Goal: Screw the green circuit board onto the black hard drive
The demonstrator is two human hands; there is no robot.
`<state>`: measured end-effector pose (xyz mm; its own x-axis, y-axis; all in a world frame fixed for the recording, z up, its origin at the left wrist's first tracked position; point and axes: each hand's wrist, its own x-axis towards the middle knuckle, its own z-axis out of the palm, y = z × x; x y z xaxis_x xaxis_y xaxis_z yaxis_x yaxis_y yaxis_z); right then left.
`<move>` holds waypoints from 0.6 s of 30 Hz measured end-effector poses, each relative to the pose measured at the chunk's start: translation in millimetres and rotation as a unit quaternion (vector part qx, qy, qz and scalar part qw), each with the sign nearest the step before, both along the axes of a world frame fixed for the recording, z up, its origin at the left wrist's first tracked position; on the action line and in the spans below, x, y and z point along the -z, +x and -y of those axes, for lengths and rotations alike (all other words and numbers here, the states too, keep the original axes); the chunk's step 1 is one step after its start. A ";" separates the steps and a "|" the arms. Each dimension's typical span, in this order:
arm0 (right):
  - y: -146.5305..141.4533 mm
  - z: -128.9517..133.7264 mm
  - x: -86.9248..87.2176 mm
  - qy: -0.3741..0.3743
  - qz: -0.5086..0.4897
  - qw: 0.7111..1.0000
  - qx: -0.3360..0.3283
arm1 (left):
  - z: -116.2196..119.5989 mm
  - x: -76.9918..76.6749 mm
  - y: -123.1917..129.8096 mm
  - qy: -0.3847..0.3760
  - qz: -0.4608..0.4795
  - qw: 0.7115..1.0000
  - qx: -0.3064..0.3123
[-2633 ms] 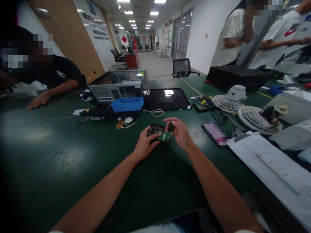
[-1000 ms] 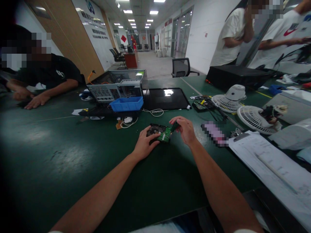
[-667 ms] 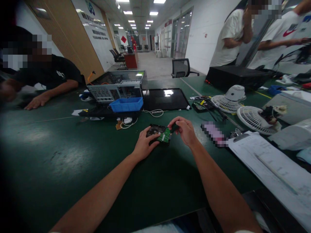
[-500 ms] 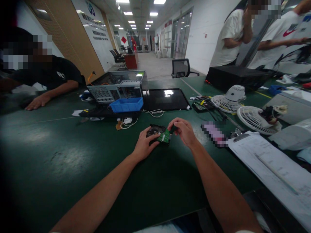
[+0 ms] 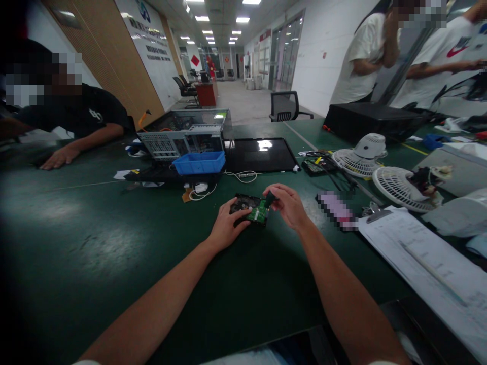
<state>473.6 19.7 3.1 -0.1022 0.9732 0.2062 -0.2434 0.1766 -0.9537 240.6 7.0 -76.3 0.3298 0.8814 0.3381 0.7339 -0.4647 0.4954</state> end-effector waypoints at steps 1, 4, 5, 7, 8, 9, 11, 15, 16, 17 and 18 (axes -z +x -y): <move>-0.3 -0.2 0.3 0.003 0.004 1.000 0.011 | -0.1 0.2 0.0 0.000 -0.001 1.000 0.000; -1.4 -0.4 0.6 0.008 0.030 0.999 0.017 | -0.2 0.9 0.3 0.006 -0.001 1.000 -0.002; -1.7 -0.3 0.4 0.006 0.035 0.999 0.010 | -0.3 1.1 0.4 0.009 0.000 1.000 -0.002; -2.6 0.4 -0.2 -0.004 0.034 0.999 -0.008 | -0.3 1.2 0.4 0.015 0.002 1.000 0.000; -3.1 0.9 -0.7 -0.011 0.030 0.999 -0.017 | -0.3 1.4 0.4 0.016 0.003 1.000 0.001; -3.7 1.5 -1.3 -0.017 0.025 0.999 -0.022 | -0.4 1.6 0.3 0.016 0.003 1.000 0.003; -4.6 2.6 -2.5 -0.026 0.014 0.999 -0.024 | -0.7 2.2 0.1 0.015 0.001 1.000 0.002; -5.0 3.4 -3.7 -0.019 0.012 1.000 -0.018 | -1.1 2.8 0.4 0.014 0.003 1.000 -0.002; -4.8 3.4 -3.6 -0.018 0.016 1.000 -0.018 | -1.0 2.6 0.6 0.013 0.004 1.000 -0.002; -4.6 3.2 -3.2 -0.018 0.021 0.999 -0.019 | -0.9 2.1 0.8 0.012 0.004 1.000 -0.002; -4.4 3.0 -2.7 -0.020 0.025 0.999 -0.020 | -0.6 1.6 0.9 0.010 0.004 1.000 -0.001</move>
<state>469.2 16.7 5.8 -0.1497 0.9754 0.1616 -0.2020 0.1298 -0.9707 241.5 7.6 -77.8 0.3247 0.8755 0.3579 0.7313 -0.4724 0.4920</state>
